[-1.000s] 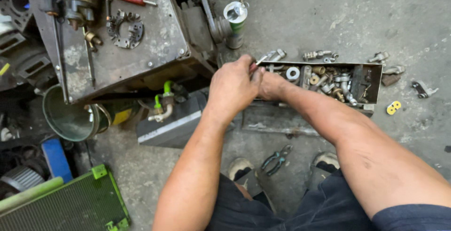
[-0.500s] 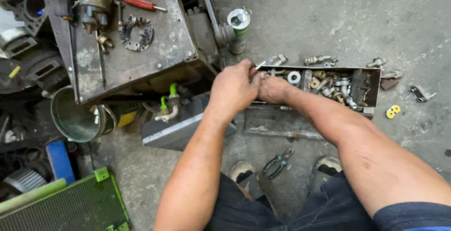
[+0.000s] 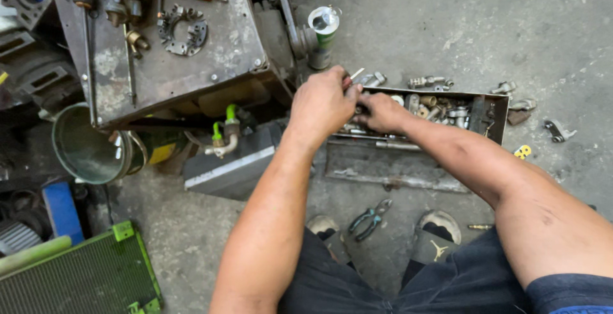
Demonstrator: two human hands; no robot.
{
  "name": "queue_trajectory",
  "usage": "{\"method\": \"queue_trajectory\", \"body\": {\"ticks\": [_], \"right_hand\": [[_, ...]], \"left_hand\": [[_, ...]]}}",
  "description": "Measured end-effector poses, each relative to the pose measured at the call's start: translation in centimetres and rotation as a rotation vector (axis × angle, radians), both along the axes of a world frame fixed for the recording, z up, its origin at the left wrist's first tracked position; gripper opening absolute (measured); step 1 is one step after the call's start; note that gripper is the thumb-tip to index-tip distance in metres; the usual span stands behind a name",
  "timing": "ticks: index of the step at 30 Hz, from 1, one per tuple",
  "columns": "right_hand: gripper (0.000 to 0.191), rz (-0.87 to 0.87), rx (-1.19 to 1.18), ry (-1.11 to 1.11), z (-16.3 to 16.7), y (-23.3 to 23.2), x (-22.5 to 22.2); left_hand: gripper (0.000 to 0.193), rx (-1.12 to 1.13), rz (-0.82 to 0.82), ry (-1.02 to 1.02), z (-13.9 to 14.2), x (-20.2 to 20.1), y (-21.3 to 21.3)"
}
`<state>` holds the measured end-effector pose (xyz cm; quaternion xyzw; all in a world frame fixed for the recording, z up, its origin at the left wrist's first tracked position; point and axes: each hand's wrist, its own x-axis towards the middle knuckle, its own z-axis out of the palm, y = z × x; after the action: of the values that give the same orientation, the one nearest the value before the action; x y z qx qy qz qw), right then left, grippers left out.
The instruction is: The person sits on the floor and sorts small mechanical parts from a metal tray, picking up items one by one and placing them on the floor. They use a screwdriver to move parts within the tray and handle pliers briefly before setting them down.
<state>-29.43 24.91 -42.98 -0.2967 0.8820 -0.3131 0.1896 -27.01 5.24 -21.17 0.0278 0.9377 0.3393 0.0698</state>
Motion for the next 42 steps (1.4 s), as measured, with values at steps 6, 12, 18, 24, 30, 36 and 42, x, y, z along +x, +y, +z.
{"method": "queue_trajectory", "body": {"ticks": [6,12,18,24,30,36,42], "right_hand": [[0.048,-0.086,0.031,-0.047,1.0,0.3,-0.9],[0.048,-0.089,-0.025,0.009,1.6,0.2,-1.0],[0.047,-0.074,0.015,0.003,1.5,0.1,-1.1],[0.043,0.086,0.056,0.013,-0.1,1.1,-1.7],[0.042,0.113,0.244,-0.045,0.4,1.3,-2.1],[0.048,0.308,0.532,-0.025,2.8,-0.4,-1.3],[0.033,0.2,0.332,0.199,2.4,-1.0,-1.2]], "left_hand": [[0.029,-0.018,0.008,-0.013,-0.2,-0.4,-0.2],[0.029,0.0,0.001,0.009,-0.6,-0.9,0.0],[0.029,-0.001,0.007,0.004,-0.8,-1.2,-0.3],[0.03,-0.001,0.01,-0.011,-0.8,-1.2,-0.3],[0.03,0.011,0.003,0.003,-0.6,-1.0,-0.5],[0.03,-0.005,0.005,-0.011,-0.6,-0.9,-0.5],[0.03,0.001,0.009,-0.004,-0.9,-1.0,-0.5]]}}
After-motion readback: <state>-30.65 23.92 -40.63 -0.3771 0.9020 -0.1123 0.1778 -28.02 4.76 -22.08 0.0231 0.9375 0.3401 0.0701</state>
